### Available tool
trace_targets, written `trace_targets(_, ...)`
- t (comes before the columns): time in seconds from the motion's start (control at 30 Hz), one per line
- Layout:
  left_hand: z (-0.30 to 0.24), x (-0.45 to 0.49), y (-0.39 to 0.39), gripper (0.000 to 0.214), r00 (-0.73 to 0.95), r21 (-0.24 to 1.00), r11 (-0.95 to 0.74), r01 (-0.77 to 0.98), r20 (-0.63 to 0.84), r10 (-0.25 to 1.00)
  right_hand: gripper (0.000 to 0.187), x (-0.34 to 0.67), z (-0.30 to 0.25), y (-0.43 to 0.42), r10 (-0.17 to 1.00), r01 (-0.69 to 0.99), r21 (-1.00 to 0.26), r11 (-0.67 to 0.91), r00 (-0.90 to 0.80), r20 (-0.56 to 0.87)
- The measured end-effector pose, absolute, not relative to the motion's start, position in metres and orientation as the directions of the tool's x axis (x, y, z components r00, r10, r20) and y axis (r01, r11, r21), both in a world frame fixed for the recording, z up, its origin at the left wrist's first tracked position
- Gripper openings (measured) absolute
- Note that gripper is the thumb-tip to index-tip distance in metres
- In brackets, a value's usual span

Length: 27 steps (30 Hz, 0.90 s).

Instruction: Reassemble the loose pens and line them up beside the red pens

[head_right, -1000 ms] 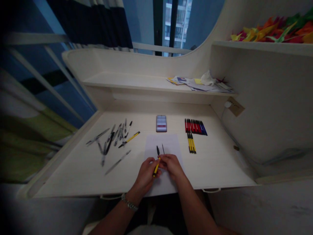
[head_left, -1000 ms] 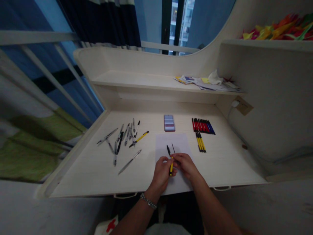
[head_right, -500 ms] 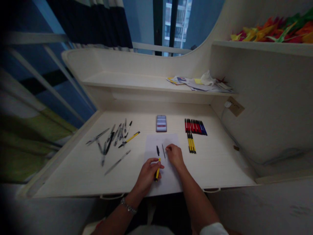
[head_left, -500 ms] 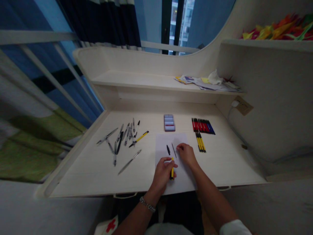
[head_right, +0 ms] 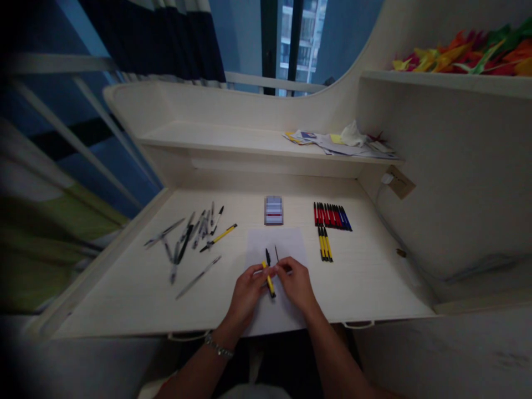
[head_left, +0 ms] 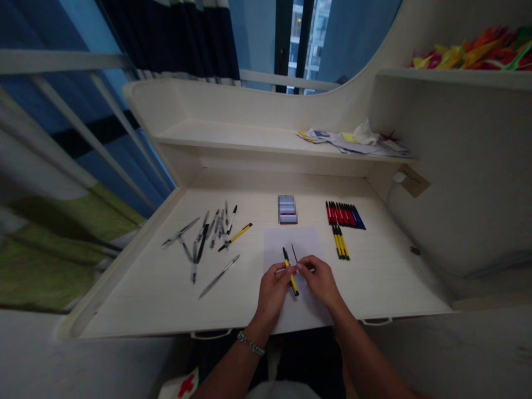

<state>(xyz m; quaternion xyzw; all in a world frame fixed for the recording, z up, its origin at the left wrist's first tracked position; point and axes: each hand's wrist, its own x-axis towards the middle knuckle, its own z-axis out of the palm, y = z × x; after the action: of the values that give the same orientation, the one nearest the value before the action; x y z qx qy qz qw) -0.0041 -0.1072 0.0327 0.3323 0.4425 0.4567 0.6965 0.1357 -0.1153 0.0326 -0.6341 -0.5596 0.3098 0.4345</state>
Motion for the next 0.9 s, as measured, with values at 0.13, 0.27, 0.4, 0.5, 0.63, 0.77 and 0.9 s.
trace_targets(0.13,0.032,0.0,-0.105,0.035,0.197,0.889,0.302,-0.344,-0.246,0.949,0.017,0.12,0.038,-0.136,0.988,0.368,-0.929,0.03,0.127,0.082)
trace_targets(0.27,0.027,0.001,-0.104,0.04,0.244,0.924,0.27,-0.27,-0.206,0.948,0.021,0.133,0.036,-0.126,0.982,0.438,-0.899,-0.015,0.176,0.07)
trace_targets(0.4,0.019,-0.008,-0.106,0.034,0.214,0.979,0.18,-0.097,-0.156,0.964,0.02,0.159,0.029,-0.099,0.944,0.65,-0.737,-0.185,0.325,0.05)
trace_targets(0.5,0.015,-0.019,-0.108,0.022,0.181,0.994,0.058,0.094,-0.074,0.981,0.019,0.166,0.022,-0.084,0.935,0.765,-0.58,-0.28,0.355,0.018)
trace_targets(0.63,0.012,-0.033,-0.107,0.02,0.179,0.97,-0.04,0.242,-0.004,0.984,0.021,0.16,0.015,-0.079,0.94,0.83,-0.476,-0.292,0.341,0.018)
trace_targets(0.77,0.008,-0.043,-0.104,0.022,0.14,0.944,-0.06,0.323,0.014,0.99,0.022,0.159,0.011,-0.082,0.937,0.825,-0.489,-0.281,0.346,0.045)
trace_targets(0.9,0.006,-0.049,-0.101,0.023,0.112,0.922,-0.083,0.379,0.043,0.993,0.028,0.174,0.01,-0.089,0.911,0.755,-0.595,-0.275,0.403,0.091)
